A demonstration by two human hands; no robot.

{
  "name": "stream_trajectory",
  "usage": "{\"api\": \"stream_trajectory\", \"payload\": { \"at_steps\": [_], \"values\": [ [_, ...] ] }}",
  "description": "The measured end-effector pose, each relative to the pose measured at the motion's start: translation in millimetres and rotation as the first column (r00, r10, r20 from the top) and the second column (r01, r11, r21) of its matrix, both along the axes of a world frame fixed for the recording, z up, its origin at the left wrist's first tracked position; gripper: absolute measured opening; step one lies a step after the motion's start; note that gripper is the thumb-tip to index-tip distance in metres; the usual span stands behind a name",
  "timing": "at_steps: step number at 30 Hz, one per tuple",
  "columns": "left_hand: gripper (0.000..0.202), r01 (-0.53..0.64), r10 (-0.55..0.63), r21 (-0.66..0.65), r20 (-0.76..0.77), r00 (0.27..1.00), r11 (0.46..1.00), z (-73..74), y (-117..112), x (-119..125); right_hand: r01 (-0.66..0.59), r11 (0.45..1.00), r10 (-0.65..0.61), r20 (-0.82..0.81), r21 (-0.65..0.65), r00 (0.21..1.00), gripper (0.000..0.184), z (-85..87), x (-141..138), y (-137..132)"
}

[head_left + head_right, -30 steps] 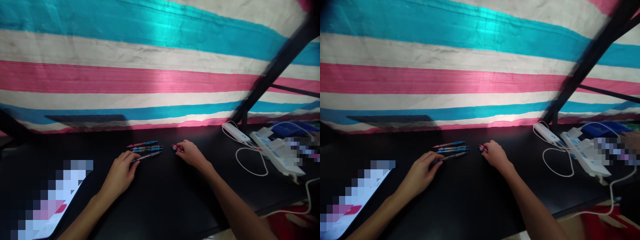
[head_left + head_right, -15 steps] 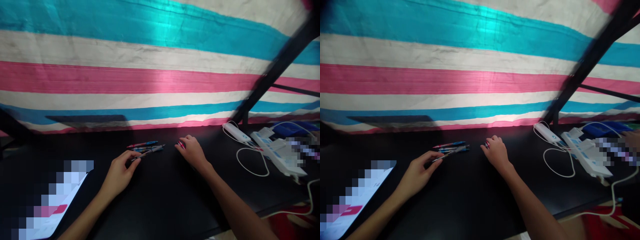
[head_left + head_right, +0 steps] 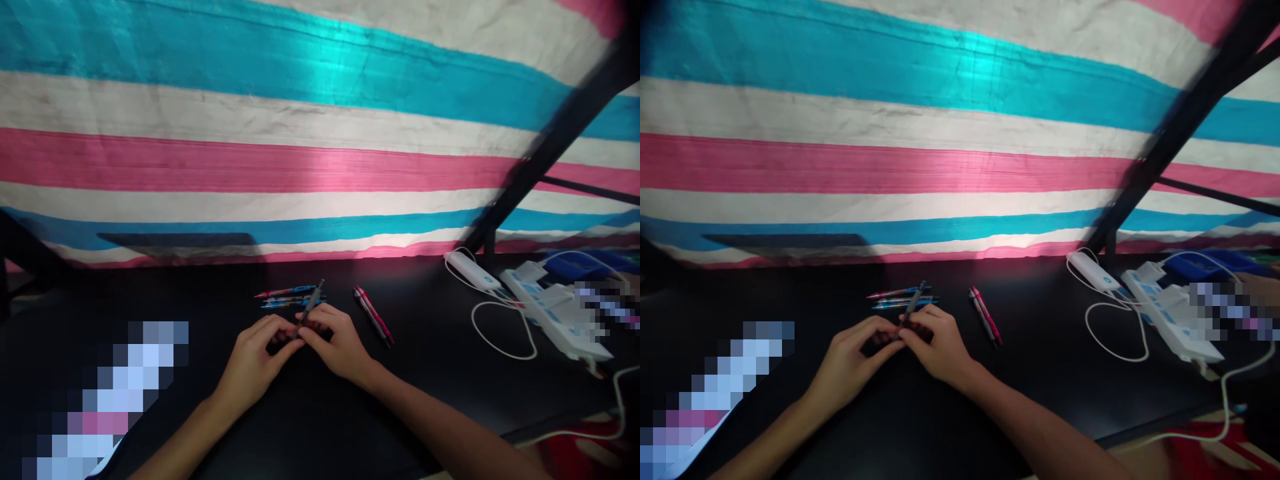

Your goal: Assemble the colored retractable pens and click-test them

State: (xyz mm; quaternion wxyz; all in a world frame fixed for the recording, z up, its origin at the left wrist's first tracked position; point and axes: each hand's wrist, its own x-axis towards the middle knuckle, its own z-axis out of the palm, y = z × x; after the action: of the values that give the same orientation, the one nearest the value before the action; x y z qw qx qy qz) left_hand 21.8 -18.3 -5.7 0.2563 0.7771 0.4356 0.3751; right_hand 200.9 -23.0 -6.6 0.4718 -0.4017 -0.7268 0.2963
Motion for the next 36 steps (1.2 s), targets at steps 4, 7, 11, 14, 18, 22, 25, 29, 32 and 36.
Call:
{"api": "stream_trajectory", "payload": {
  "at_steps": [4,7,11,14,18,22,25,29,32,36],
  "values": [
    [0.015,0.047,-0.042,0.077,-0.066,0.997,0.996,1.2,-3,0,-0.027,0.999,0.023,-0.1,-0.042,0.995,0.008,-0.7,-3,1],
    [0.015,0.054,-0.043,0.106,-0.104,0.994,0.993,1.0,-5,1,-0.073,0.984,0.046,-0.163,-0.165,0.986,0.01,1.0,0,0],
    [0.037,-0.137,0.142,0.134,-0.03,0.989,0.981,1.5,-1,-3,-0.053,0.973,0.03,-0.103,-0.226,0.994,0.012,1.0,10,3],
    [0.051,-0.255,0.255,0.188,0.023,0.967,0.949,6.3,6,-10,-0.015,0.977,0.003,-0.058,-0.213,0.998,0.015,1.5,15,6],
    [0.046,-0.202,0.218,0.215,-0.052,0.974,0.955,13.9,11,-18,-0.032,0.975,0.024,-0.039,-0.218,0.999,0.02,4.1,18,8],
    [0.02,-0.02,0.065,0.264,-0.164,0.984,0.964,14.9,9,-19,-0.096,0.944,0.083,-0.056,-0.316,0.995,0.027,7.1,23,11],
    [0.015,-0.009,0.054,0.308,-0.139,0.989,0.951,15.5,7,-18,-0.126,0.907,0.078,-0.134,-0.402,0.988,0.028,9.9,31,17],
    [0.015,-0.085,0.109,0.346,-0.049,0.993,0.934,19.1,6,-18,-0.107,0.901,-0.007,-0.26,-0.421,0.966,0.024,14.4,44,24],
    [0.015,-0.12,0.126,0.316,0.001,0.992,0.941,19.5,9,-20,-0.126,0.902,-0.023,-0.336,-0.413,0.942,0.023,16.0,48,26],
    [0.015,-0.172,0.166,0.266,0.047,0.985,0.948,16.6,14,-24,-0.167,0.895,-0.014,-0.4,-0.414,0.916,0.026,14.0,48,26]
  ]
}}
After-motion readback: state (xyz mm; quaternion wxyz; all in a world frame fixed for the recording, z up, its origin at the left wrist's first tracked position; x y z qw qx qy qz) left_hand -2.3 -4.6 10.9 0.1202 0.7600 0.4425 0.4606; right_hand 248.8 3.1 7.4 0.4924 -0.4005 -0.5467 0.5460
